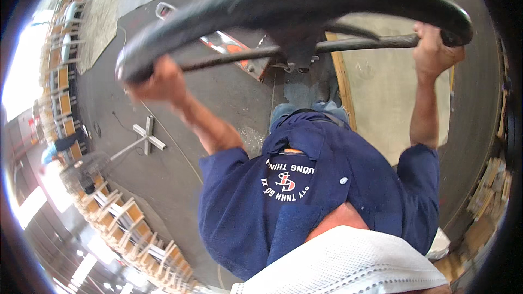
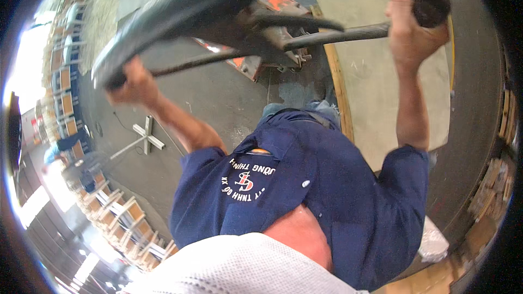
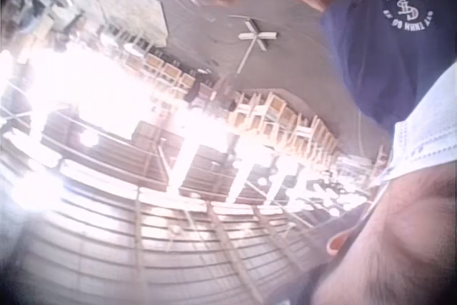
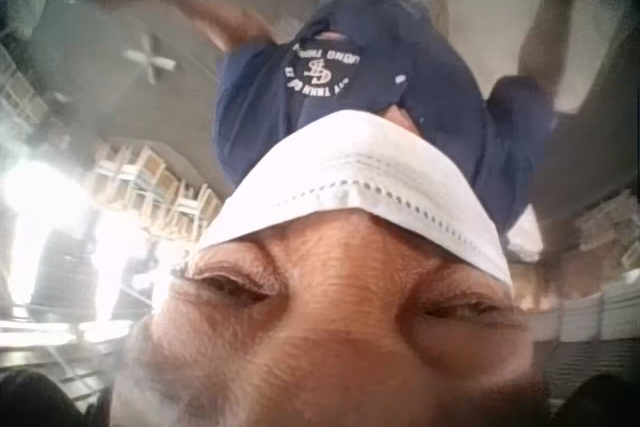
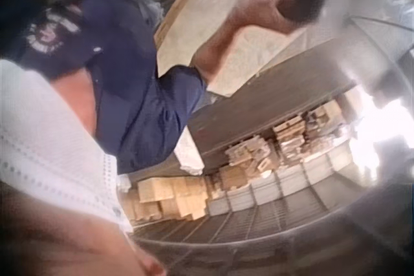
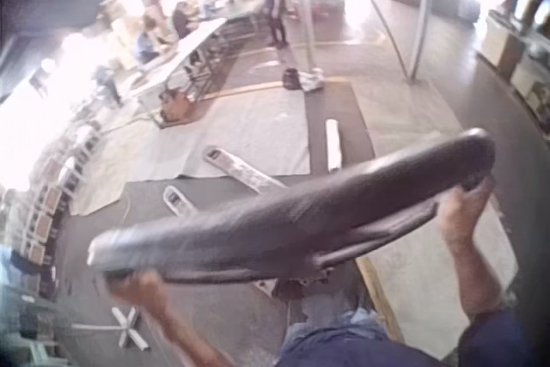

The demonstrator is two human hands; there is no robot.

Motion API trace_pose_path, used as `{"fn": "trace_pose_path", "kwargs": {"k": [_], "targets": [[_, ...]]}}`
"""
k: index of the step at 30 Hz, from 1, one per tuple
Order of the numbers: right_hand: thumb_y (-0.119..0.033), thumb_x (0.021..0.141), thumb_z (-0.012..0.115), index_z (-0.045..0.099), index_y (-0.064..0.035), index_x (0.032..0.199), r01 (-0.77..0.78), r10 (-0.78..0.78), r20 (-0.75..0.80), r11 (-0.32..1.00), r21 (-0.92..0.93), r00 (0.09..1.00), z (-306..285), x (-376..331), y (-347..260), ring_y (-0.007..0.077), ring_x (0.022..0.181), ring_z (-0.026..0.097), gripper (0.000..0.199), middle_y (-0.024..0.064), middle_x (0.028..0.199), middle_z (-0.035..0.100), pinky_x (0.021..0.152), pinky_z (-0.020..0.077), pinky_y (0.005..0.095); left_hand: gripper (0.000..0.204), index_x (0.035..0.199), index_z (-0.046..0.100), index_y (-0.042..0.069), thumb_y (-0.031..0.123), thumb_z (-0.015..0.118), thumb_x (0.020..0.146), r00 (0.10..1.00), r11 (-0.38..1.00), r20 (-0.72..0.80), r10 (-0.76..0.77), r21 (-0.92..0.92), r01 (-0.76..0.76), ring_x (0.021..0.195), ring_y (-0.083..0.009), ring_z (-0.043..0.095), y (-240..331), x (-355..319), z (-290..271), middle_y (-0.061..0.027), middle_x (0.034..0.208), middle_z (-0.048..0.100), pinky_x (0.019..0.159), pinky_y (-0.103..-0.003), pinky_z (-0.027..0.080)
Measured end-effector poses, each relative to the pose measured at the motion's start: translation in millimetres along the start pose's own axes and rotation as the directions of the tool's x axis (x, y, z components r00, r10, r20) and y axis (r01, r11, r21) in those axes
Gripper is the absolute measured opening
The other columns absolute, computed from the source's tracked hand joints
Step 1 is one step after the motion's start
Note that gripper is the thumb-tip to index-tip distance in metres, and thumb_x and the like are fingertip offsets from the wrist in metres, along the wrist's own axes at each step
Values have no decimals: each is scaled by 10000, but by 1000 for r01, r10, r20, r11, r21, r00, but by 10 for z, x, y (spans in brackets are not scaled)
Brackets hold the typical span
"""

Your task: The person operates a manual pallet jack to transport a stack of wrapped chairs across a warehouse floor. They navigate around obstacles and other workers while moving the load to a different location.

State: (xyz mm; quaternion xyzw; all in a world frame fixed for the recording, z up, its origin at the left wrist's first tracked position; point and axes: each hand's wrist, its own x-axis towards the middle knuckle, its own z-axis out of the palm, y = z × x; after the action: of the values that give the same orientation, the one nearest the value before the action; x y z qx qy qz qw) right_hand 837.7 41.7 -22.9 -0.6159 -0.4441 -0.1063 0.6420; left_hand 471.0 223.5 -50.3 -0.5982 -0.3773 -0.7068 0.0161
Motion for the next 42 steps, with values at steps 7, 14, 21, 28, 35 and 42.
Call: {"fn": "trace_pose_path", "kwargs": {"k": [7,14,21,28,35,42], "targets": [[-33,801,534,558,-25,745,232,-232,12,973,-6,973,203,944,793,112,507,539,61,-7,607,564,490,462,279,38,664,552,0,11,546,699,1000,996,10,29,81,-29,442,-114,484,1114,-305,211,-69,534,529,383,-234,347],[-15,794,577,564,-35,702,-70,53,86,976,208,995,656,1231,750,36,477,457,96,-45,573,524,414,340,226,78,684,475,12,-41,530,697,996,986,-40,-84,138,89,414,-130,426,1423,-253,415,-61,554,438,355,-223,300],[-8,720,643,594,-35,838,125,-158,106,956,264,982,1052,1295,853,66,588,524,131,8,653,568,539,420,242,100,686,562,-35,2,516,605,978,965,-106,-178,175,195,442,-126,479,201,224,824,-88,579,550,403,-260,373],[-23,735,624,600,-29,917,57,-58,13,993,99,998,1786,1575,943,73,605,543,183,27,704,584,554,427,237,82,758,584,-19,47,553,720,988,968,-107,115,236,-87,582,-141,544,-610,793,1710,-66,696,606,541,-298,445],[-114,745,674,683,-54,810,-29,38,-70,992,125,997,2428,1420,1007,57,684,593,89,8,751,672,662,484,243,140,832,516,-12,53,543,711,1000,989,4,22,147,-23,578,-174,563,-2008,1105,2313,-69,666,580,567,-311,470],[-88,751,622,683,-20,847,50,-64,-132,994,-101,989,2809,1278,1403,87,522,533,133,27,727,643,475,424,219,186,906,573,3,28,593,723,988,986,-10,-156,66,156,597,-281,607,-1955,844,2256,-145,697,616,567,-344,467]]}}
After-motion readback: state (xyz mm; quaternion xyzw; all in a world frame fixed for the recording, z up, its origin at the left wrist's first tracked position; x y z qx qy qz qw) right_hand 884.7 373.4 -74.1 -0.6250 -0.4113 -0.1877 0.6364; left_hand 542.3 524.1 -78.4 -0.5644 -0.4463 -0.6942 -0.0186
